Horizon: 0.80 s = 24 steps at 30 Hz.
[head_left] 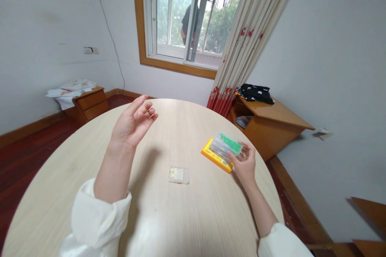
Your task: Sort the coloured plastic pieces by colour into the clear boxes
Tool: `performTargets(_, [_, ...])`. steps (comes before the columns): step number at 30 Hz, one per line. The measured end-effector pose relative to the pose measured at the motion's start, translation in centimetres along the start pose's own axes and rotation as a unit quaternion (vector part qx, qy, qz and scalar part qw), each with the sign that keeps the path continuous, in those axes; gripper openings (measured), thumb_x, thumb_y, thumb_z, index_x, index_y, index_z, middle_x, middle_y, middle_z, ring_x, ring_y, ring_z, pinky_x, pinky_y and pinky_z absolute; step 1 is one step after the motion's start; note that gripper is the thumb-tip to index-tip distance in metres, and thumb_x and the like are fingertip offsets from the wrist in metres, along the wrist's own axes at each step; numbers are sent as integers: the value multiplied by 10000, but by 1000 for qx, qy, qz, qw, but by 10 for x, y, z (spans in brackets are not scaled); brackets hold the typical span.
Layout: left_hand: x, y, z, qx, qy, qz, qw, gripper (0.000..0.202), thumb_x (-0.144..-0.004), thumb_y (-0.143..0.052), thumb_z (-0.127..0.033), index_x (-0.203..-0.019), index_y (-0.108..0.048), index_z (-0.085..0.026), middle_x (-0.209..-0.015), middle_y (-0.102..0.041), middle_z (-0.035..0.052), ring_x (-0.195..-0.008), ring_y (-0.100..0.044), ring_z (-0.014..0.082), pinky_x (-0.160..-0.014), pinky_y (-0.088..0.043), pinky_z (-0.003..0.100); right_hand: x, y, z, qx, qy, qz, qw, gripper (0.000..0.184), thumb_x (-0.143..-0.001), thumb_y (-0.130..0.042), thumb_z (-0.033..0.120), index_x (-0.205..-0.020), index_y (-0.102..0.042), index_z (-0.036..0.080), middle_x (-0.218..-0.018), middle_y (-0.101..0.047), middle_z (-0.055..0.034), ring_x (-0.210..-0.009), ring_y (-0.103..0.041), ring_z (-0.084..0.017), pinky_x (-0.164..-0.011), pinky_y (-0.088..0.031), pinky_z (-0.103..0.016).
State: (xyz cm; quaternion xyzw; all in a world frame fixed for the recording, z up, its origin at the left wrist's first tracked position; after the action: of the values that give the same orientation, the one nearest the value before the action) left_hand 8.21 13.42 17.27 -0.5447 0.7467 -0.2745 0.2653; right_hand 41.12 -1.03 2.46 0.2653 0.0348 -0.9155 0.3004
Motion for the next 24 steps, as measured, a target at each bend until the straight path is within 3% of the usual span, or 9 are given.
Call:
performTargets(5, [-1,0,-1,-9,-6,5,1000,193,-686,-724,-264,-777,-576,-182,-633,-569,-30,-535,-526,72,-615,-459,217,0,11,16,94,86,-54,990,735,-631,-733,402,-1247,-374,221,-1296,-428,-122,-1235,-407,-287,-987,-358,-500])
performTargets(8, [-1,0,-1,-7,-10,3,1000,194,-686,-723,-261,-776,-573,-180,-633,-565,-30,-532,-523,71,-607,-459,215,18,6,47,131,199,-88,967,624,-738,-639,387,-1270,-384,186,-1286,-439,-141,-1225,-414,-298,-993,-340,-538])
performTargets(10, [-1,-1,-1,-6,-8,-1,1000,192,-684,-722,-253,-779,-573,-177,-630,-562,-30,-528,-520,70,-601,-459,215,38,-15,70,123,277,-7,953,479,-782,-597,321,-1222,-447,207,-1200,-508,-120,-1169,-470,-282,-982,-364,-529])
performTargets(12, [-1,0,-1,-6,-7,-7,1000,189,-684,-720,-247,-778,-573,-175,-628,-559,-30,-521,-516,68,-595,-458,215,63,-47,84,131,297,180,929,405,-813,-567,266,-1208,-479,250,-1199,-535,-102,-1169,-488,-255,-980,-392,-488])
performTargets(14, [-1,1,-2,-5,-12,-11,1000,182,-687,-717,-246,-771,-574,-173,-630,-558,-30,-518,-515,67,-595,-459,217,87,-76,89,162,279,352,879,516,-791,-612,313,-1278,-449,257,-1348,-445,-125,-1279,-393,-275,-1009,-380,-488])
performTargets(16, [-1,3,-5,-2,-21,-16,1000,170,-694,-714,-246,-762,-577,-170,-633,-559,-29,-519,-518,67,-598,-461,219,104,-93,87,184,260,438,841,592,-768,-642,325,-1316,-428,249,-1402,-396,-133,-1328,-326,-286,-1026,-357,-503])
performTargets(18, [-2,4,-8,0,-31,-22,999,153,-704,-706,-244,-750,-582,-169,-630,-557,-28,-518,-520,67,-594,-460,219,113,-101,82,188,252,473,823,537,-799,-602,266,-1308,-434,229,-1354,-457,-133,-1291,-381,-258,-1017,-368,-477])
performTargets(21, [-2,6,-11,6,-37,-34,999,117,-719,-687,-225,-724,-586,-168,-611,-549,-31,-501,-506,62,-575,-457,212,109,-103,79,181,278,435,837,383,-844,-531,208,-1223,-481,200,-1244,-547,-131,-1181,-486,-223,-963,-408,-419])
performTargets(24, [-1,5,-13,12,-42,-49,998,82,-736,-658,-198,-705,-586,-173,-592,-541,-30,-482,-486,58,-551,-456,204,81,-91,85,203,340,278,875,303,-862,-508,226,-1164,-490,207,-1255,-538,-144,-1175,-487,-244,-939,-391,-427])
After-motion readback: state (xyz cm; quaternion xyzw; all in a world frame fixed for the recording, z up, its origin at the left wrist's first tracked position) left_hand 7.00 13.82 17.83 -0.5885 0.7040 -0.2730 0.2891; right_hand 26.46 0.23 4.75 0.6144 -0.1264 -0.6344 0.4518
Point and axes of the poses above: each hand's wrist, its own x-axis away from the middle knuckle, its own y-axis out of the back of the hand, z = x × y, the point moved 4 cm from there along -x, towards the middle knuckle
